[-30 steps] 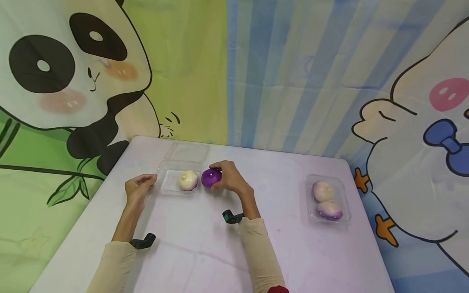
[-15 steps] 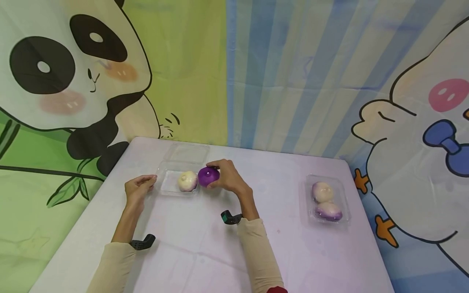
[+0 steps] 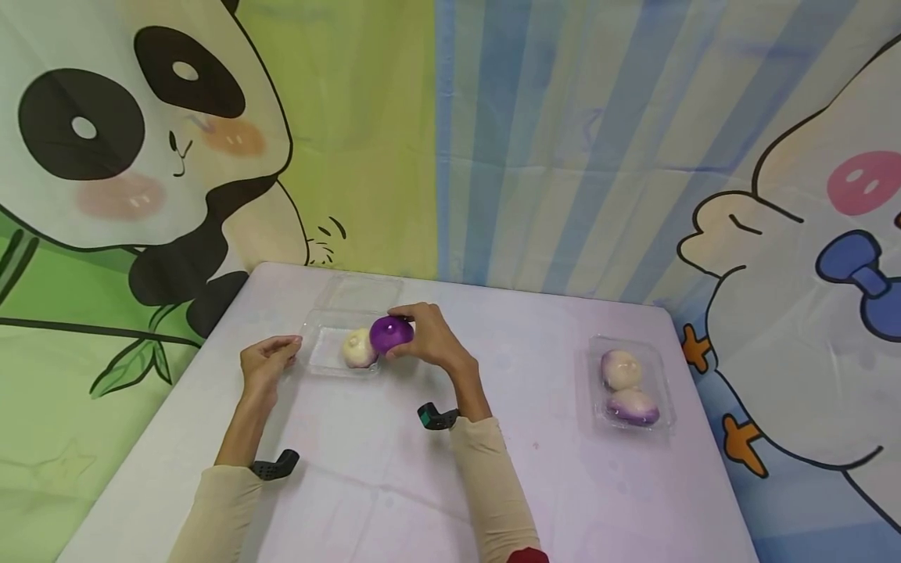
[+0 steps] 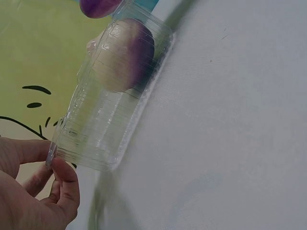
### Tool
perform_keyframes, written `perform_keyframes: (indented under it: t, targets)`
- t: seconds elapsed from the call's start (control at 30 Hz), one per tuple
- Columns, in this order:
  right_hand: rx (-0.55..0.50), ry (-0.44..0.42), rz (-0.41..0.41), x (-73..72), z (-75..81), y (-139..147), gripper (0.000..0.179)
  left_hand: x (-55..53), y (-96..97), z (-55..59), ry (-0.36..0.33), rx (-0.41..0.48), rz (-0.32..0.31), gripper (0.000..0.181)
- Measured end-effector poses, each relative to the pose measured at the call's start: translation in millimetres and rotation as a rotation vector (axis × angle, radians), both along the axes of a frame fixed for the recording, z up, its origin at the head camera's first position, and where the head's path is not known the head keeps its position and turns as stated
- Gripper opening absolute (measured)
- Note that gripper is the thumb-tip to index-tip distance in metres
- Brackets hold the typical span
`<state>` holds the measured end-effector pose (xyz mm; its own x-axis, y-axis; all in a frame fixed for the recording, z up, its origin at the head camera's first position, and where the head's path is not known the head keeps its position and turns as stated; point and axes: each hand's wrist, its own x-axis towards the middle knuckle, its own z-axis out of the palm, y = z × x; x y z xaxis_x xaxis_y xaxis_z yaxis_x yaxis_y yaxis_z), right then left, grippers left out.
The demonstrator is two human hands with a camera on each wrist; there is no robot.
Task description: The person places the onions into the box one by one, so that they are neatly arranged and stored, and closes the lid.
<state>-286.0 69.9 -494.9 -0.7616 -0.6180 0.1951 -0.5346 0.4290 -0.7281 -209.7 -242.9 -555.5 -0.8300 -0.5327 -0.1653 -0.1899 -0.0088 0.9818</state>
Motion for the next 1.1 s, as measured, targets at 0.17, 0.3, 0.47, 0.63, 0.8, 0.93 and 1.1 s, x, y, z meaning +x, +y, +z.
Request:
perform_keyframes:
  t: [0.17, 0.3, 0.47, 0.63, 0.8, 0.93, 1.1]
  targets:
    - [-0.002, 0.011, 0.009, 0.8, 0.1, -7.3, 0.075, 0.1, -1.1, 0.1, -0.01, -0.006, -0.019, 0.028]
    - [-0.015, 0.011, 0.023, 2.0, -0.8, -13.5, 0.075, 0.9, -0.9, 0.1, -0.018, -0.009, -0.021, 0.027]
    - [-0.015, 0.02, 0.038, 2.2, 0.3, -24.3, 0.075, 2.2, -1.2, 1.9, -0.036, -0.024, -0.026, 0.028]
    - [-0.012, 0.055, 0.056, 0.7, 2.7, -36.6, 0.075, 1.2, -1.7, 3.9, -0.039, -0.032, -0.035, 0.03]
    - [0.002, 0.062, 0.061, 0.5, 2.2, -49.9, 0.075, 1.2, -3.2, 4.1, -0.041, -0.036, -0.03, 0.028]
    - [0.003, 0.034, 0.077, 2.4, 1.8, -60.6, 0.075, 1.3, -4.0, 3.4, -0.03, -0.006, -0.031, 0.031]
    - [0.002, 0.045, 0.085, 3.4, 4.6, -74.9, 0.076, 1.0, -4.2, 2.1, 0.0, 0.039, -0.046, 0.033]
